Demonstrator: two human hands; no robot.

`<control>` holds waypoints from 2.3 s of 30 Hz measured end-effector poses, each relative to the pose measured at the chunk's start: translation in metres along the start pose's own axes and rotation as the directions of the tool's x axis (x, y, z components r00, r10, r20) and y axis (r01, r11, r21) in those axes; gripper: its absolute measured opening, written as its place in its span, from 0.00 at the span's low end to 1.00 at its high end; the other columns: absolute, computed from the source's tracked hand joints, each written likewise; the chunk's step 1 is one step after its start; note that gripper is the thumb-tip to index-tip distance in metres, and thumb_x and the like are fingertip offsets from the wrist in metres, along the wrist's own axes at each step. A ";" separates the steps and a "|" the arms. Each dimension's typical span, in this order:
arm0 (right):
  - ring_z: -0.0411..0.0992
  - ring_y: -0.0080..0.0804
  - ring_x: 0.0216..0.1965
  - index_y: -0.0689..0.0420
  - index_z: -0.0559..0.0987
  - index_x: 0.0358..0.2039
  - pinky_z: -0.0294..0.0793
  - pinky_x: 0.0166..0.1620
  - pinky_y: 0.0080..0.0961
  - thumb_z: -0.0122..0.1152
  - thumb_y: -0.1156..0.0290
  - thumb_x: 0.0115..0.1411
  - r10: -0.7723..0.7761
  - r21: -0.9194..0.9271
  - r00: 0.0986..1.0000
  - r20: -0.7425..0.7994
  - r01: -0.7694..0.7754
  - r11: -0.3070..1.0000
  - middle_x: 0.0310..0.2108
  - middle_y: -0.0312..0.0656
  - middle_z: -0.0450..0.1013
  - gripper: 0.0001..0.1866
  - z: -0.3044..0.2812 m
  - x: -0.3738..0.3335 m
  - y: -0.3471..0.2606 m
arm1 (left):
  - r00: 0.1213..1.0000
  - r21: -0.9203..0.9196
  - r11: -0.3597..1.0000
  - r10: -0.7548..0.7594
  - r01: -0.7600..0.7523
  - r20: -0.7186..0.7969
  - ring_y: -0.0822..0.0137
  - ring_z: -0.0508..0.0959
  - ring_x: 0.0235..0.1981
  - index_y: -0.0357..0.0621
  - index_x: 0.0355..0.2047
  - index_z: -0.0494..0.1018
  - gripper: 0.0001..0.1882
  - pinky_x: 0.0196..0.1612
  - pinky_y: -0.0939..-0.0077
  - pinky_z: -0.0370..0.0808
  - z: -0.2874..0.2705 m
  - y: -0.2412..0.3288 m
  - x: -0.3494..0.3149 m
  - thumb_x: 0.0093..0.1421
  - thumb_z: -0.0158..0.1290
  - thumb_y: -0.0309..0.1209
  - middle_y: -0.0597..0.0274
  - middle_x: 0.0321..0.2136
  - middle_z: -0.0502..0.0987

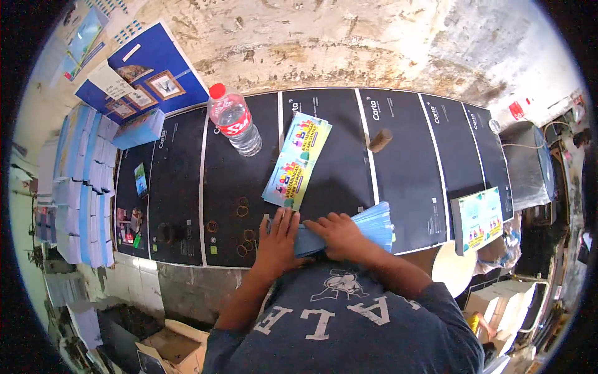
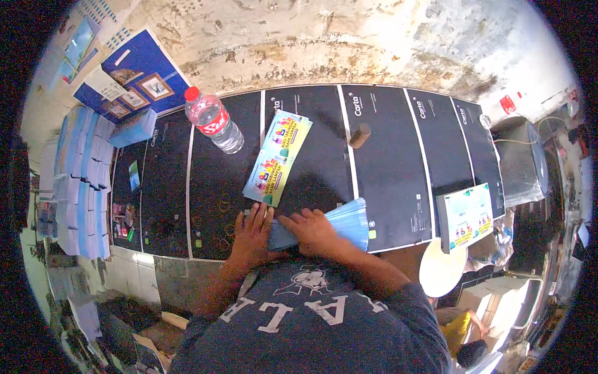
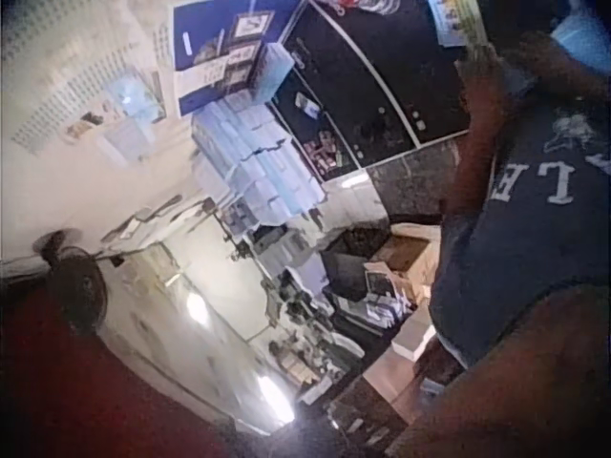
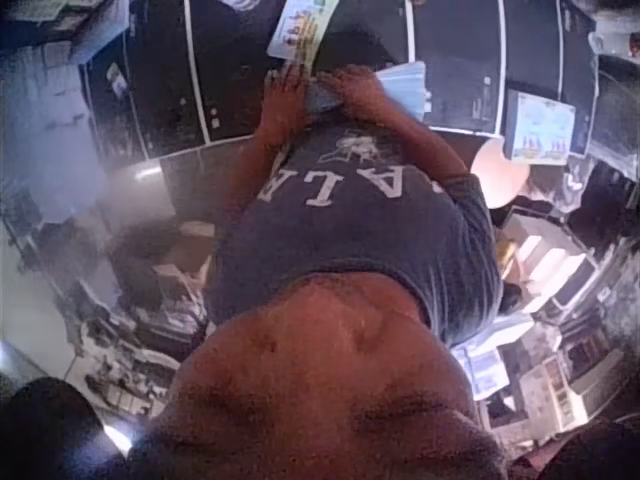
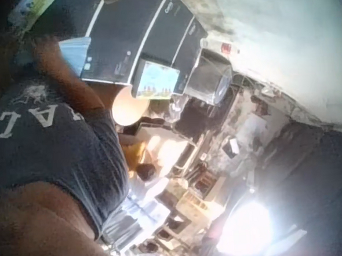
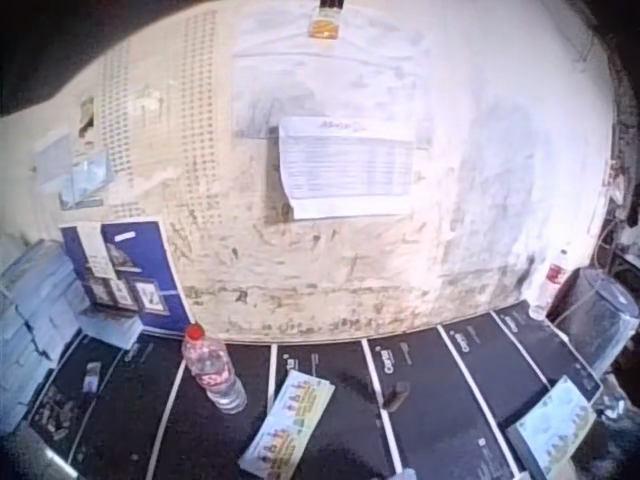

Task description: The person organizes stacks of blue bank books on a table, aligns the edges, and bundles them into groups.

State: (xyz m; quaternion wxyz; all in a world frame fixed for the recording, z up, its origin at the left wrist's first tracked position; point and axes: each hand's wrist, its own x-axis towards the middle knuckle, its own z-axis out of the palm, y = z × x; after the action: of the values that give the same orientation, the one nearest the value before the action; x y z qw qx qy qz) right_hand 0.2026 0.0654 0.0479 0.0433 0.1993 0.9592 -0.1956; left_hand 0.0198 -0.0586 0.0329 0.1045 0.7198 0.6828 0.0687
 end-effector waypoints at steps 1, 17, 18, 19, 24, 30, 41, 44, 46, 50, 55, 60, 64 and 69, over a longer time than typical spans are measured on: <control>0.70 0.43 0.52 0.52 0.65 0.64 0.67 0.54 0.41 0.70 0.67 0.40 -0.032 0.010 0.997 0.067 0.032 0.999 0.50 0.43 0.72 0.47 0.003 0.004 -0.002 | 0.999 -0.019 0.999 -0.033 0.033 -0.016 0.52 0.53 0.71 0.42 0.68 0.54 0.60 0.67 0.36 0.47 0.004 0.000 -0.003 0.41 0.66 0.60 0.48 0.69 0.54; 0.60 0.44 0.64 0.52 0.65 0.64 0.54 0.67 0.51 0.73 0.45 0.42 0.264 -0.106 0.964 -0.019 -0.265 0.959 0.61 0.45 0.65 0.50 -0.015 -0.090 0.082 | 0.999 -0.024 0.999 -0.033 0.032 -0.043 0.59 0.72 0.52 0.48 0.57 0.68 0.45 0.63 0.51 0.60 -0.001 -0.003 -0.006 0.38 0.71 0.46 0.59 0.45 0.73; 0.63 0.45 0.61 0.52 0.68 0.61 0.58 0.66 0.47 0.74 0.48 0.42 0.269 -0.053 0.963 0.002 -0.269 0.962 0.58 0.45 0.67 0.47 -0.013 -0.092 0.086 | 0.998 -0.015 0.999 -0.041 0.040 -0.042 0.59 0.72 0.52 0.48 0.57 0.68 0.45 0.63 0.51 0.60 0.001 -0.005 -0.008 0.38 0.71 0.46 0.59 0.45 0.73; 0.67 0.45 0.56 0.51 0.74 0.54 0.64 0.61 0.42 0.77 0.61 0.37 0.262 0.051 0.957 -0.122 -0.257 0.965 0.55 0.44 0.70 0.40 -0.016 -0.096 0.082 | 0.999 -0.031 0.999 -0.026 0.025 -0.040 0.60 0.73 0.48 0.49 0.53 0.70 0.41 0.59 0.55 0.63 0.003 -0.005 -0.008 0.37 0.71 0.43 0.61 0.43 0.74; 0.68 0.49 0.57 0.51 0.72 0.56 0.65 0.61 0.45 0.76 0.62 0.40 0.240 0.152 0.965 -0.108 -0.222 0.963 0.54 0.45 0.71 0.40 -0.013 -0.105 0.085 | 0.997 -0.053 0.998 -0.023 0.019 -0.075 0.61 0.75 0.43 0.51 0.46 0.74 0.35 0.49 0.60 0.68 0.011 -0.008 -0.013 0.34 0.71 0.38 0.65 0.38 0.76; 0.73 0.56 0.49 0.58 0.74 0.55 0.74 0.53 0.42 0.70 0.77 0.37 0.216 0.437 0.964 -0.158 -0.128 0.890 0.50 0.50 0.73 0.38 -0.005 -0.118 0.102 | 0.998 -0.115 0.993 -0.011 0.005 -0.055 0.58 0.76 0.45 0.52 0.46 0.75 0.33 0.54 0.58 0.67 -0.007 -0.007 -0.013 0.36 0.72 0.37 0.62 0.39 0.77; 0.60 0.34 0.64 0.59 0.54 0.70 0.58 0.66 0.37 0.72 0.79 0.49 0.531 0.973 0.842 -0.092 -0.036 0.226 0.63 0.42 0.62 0.50 0.072 -0.112 0.102 | 0.889 -0.915 0.373 -0.456 0.154 -0.036 0.50 0.60 0.67 0.41 0.72 0.39 0.64 0.67 0.62 0.57 0.082 -0.020 -0.054 0.45 0.73 0.36 0.43 0.67 0.54; 0.64 0.36 0.61 0.62 0.57 0.68 0.62 0.64 0.35 0.74 0.75 0.50 0.512 0.929 0.842 -0.168 -0.038 0.367 0.61 0.48 0.66 0.48 0.050 -0.094 0.098 | 0.811 -0.809 0.508 -0.582 0.297 -0.068 0.53 0.65 0.64 0.38 0.70 0.49 0.59 0.65 0.62 0.61 0.073 -0.017 -0.038 0.44 0.73 0.36 0.45 0.63 0.63; 0.71 0.36 0.54 0.64 0.62 0.65 0.69 0.59 0.33 0.76 0.73 0.49 0.635 0.875 0.767 -0.091 -0.243 0.419 0.54 0.52 0.72 0.45 0.039 -0.085 0.094 | 0.681 -0.782 0.447 -0.731 0.434 -0.041 0.55 0.71 0.59 0.38 0.67 0.56 0.54 0.62 0.63 0.66 0.068 -0.013 -0.030 0.44 0.73 0.35 0.47 0.57 0.71; 0.72 0.36 0.54 0.65 0.62 0.65 0.70 0.58 0.33 0.75 0.74 0.50 0.654 0.824 0.674 -0.343 -0.119 0.555 0.53 0.55 0.73 0.44 0.060 -0.102 0.078 | 0.682 -0.859 0.434 -0.716 0.270 -0.147 0.58 0.73 0.57 0.39 0.67 0.58 0.52 0.60 0.66 0.69 0.078 -0.007 -0.043 0.44 0.73 0.34 0.47 0.56 0.73; 0.64 0.34 0.61 0.58 0.57 0.69 0.61 0.64 0.32 0.72 0.80 0.49 0.608 0.945 0.791 -0.067 -0.145 0.293 0.60 0.45 0.68 0.49 0.043 -0.111 0.068 | 0.846 -0.979 0.149 -0.532 0.142 0.041 0.61 0.69 0.62 0.46 0.73 0.41 0.63 0.63 0.66 0.66 0.074 -0.002 -0.066 0.45 0.73 0.32 0.51 0.63 0.66; 0.63 0.33 0.62 0.57 0.52 0.71 0.60 0.65 0.34 0.74 0.69 0.50 0.516 0.917 0.840 -0.166 -0.062 0.395 0.62 0.45 0.65 0.53 0.094 -0.110 0.117 | 0.883 -0.951 0.300 -0.462 0.068 -0.083 0.60 0.64 0.65 0.44 0.73 0.34 0.66 0.66 0.64 0.60 0.080 -0.010 -0.055 0.46 0.71 0.29 0.51 0.66 0.61; 0.63 0.32 0.62 0.58 0.49 0.72 0.61 0.64 0.33 0.72 0.60 0.52 0.456 0.923 0.873 -0.173 -0.018 0.385 0.62 0.45 0.65 0.55 0.082 -0.111 0.109 | 0.882 -0.940 0.321 -0.468 0.112 -0.055 0.59 0.62 0.66 0.41 0.72 0.34 0.64 0.68 0.64 0.56 0.087 -0.005 -0.062 0.47 0.70 0.29 0.50 0.66 0.59; 0.63 0.40 0.63 0.59 0.49 0.72 0.60 0.64 0.33 0.63 0.72 0.58 0.296 0.823 0.920 -0.256 0.046 0.567 0.62 0.52 0.65 0.45 0.091 -0.117 0.139 | 0.907 -0.888 0.457 -0.395 0.054 -0.148 0.57 0.60 0.67 0.40 0.72 0.37 0.62 0.69 0.64 0.55 0.104 -0.017 -0.060 0.48 0.69 0.29 0.49 0.67 0.58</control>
State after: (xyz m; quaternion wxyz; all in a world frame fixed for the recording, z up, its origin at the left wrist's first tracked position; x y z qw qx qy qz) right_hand 0.3660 0.1042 -0.0672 -0.2187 0.2981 0.7337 -0.5701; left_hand 0.0245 -0.1238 -0.0693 0.3436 0.4464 0.6509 0.5090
